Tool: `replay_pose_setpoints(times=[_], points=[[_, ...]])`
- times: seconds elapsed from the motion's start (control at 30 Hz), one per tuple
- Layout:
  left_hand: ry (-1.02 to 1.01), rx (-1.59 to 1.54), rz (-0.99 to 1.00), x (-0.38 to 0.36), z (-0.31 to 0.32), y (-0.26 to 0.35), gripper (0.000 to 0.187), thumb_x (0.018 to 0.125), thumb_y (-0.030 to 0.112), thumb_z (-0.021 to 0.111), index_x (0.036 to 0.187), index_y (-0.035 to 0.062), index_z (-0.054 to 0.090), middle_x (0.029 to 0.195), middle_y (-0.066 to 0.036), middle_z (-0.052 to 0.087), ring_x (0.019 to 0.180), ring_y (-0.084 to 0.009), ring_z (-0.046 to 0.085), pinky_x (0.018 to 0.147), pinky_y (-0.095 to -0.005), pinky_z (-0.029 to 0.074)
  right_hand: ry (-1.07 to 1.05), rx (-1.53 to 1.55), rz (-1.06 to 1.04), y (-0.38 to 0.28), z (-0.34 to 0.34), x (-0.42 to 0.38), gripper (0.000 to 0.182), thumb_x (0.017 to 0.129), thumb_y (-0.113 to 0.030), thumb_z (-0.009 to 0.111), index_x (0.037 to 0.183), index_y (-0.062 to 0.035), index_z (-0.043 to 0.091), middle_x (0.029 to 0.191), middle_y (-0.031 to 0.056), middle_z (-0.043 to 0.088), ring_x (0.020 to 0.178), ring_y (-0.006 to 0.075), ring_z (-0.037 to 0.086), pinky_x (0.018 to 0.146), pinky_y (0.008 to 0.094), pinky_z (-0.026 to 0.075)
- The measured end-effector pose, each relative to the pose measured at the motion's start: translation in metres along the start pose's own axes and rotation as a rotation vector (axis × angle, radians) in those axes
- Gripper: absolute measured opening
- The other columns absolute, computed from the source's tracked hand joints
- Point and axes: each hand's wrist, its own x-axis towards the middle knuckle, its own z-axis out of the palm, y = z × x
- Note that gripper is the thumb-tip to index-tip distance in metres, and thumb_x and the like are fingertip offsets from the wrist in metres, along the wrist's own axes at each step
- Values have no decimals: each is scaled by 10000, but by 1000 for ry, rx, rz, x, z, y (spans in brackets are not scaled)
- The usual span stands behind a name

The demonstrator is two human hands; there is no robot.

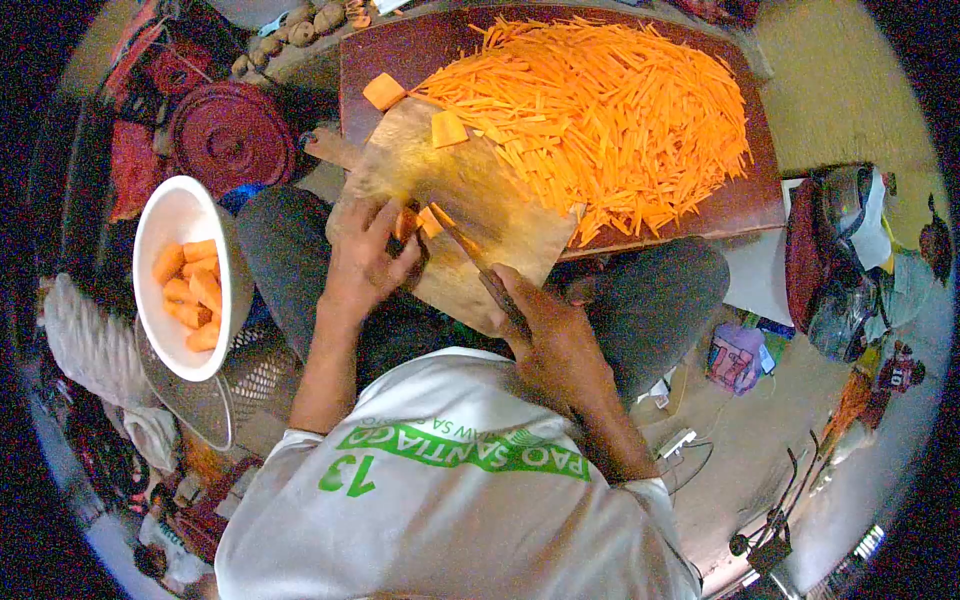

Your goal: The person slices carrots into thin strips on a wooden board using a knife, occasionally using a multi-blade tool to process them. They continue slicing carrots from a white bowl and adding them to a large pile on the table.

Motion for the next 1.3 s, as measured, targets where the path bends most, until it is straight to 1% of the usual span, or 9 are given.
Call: replay_pose_setpoints(times=[0.33, 0.43, 0.57, 0.67, 0.77, 0.83, 0.93, 1.03, 1.3], points=[[10, 73, 105, 6, 1, 4, 371, 802, 184, 823, 1147, 63, 757, 1183, -130, 672, 1102, -342, 617, 977, -523, 434, 43, 26, -8, -3, -4, -9, 532, 978, -51, 726, 1485, 30, 585, 1316, 257, 737, 1230, 372, 737, 1028, 404, 565], [-70, 64, 110, 4, 5, 5, 353, 850, 200, 815, 1178, 84, 758, 1217, -117, 687, 1165, -349, 611, 1048, -543, 411, 10, 90, 89, -8, -14, -19, 462, 1016, -157, 716, 1449, -33, 612, 1352, 242, 718, 1229, 440, 709, 1030, 472, 586], [-110, 28, 114, 8, 10, 2, 322, 883, 190, 802, 1189, 98, 759, 1233, -89, 698, 1208, -335, 606, 1097, -551, 372, -15, -7, 31, 14, -21, -34, 480, 1004, -156, 732, 1452, -29, 615, 1341, 240, 726, 1209, 430, 724, 1019, 463, 594], [-140, 11, 138, 6, 14, 0, 330, 867, 172, 804, 1186, 98, 761, 1236, -75, 701, 1215, -315, 607, 1089, -546, 363, 18, 6, 76, 15, -24, -34, 493, 1000, -150, 733, 1462, -29, 612, 1330, 240, 732, 1216, 427, 722, 1019, 457, 591], [-75, 2, 170, 7, 14, 6, 204, 854, 136, 803, 1052, 103, 767, 1130, -43, 691, 1115, -277, 626, 1011, -518, 377, 85, 51, 71, 19, -22, -23, 498, 997, -150, 734, 1464, -31, 609, 1325, 238, 736, 1223, 431, 717, 1025, 455, 582], [-87, 16, 184, 4, 16, 9, 221, 845, 137, 809, 1058, 97, 766, 1131, -56, 679, 1115, -286, 623, 1011, -522, 375, 68, 89, 91, 23, -21, -16, 498, 997, -146, 732, 1464, -32, 604, 1327, 238, 735, 1214, 437, 717, 1023, 462, 576], [-106, 56, 207, 1, 17, 16, 245, 838, 138, 799, 1073, 77, 762, 1146, -81, 664, 1117, -302, 616, 1012, -528, 374, 36, 6, -75, 10, -16, -4, 524, 998, -139, 723, 1487, -35, 566, 1328, 242, 728, 1196, 442, 715, 1007, 487, 572], [-137, 85, 228, -1, 16, 18, 270, 843, 138, 770, 1096, 45, 753, 1167, -107, 654, 1124, -314, 604, 1016, -528, 376, -43, 16, 45, -3, -7, 1, 523, 999, -98, 711, 1495, -2, 574, 1371, 251, 709, 1285, 390, 701, 1064, 412, 551], [-194, 44, 233, 3, 14, 18, 284, 859, 122, 727, 1118, 10, 752, 1159, -116, 657, 1110, -316, 584, 1031, -501, 380, -59, -7, 84, -15, 4, -15, 572, 1019, -131, 679, 1542, 3, 491, 1407, 292, 661, 1267, 460, 671, 1033, 484, 559]])
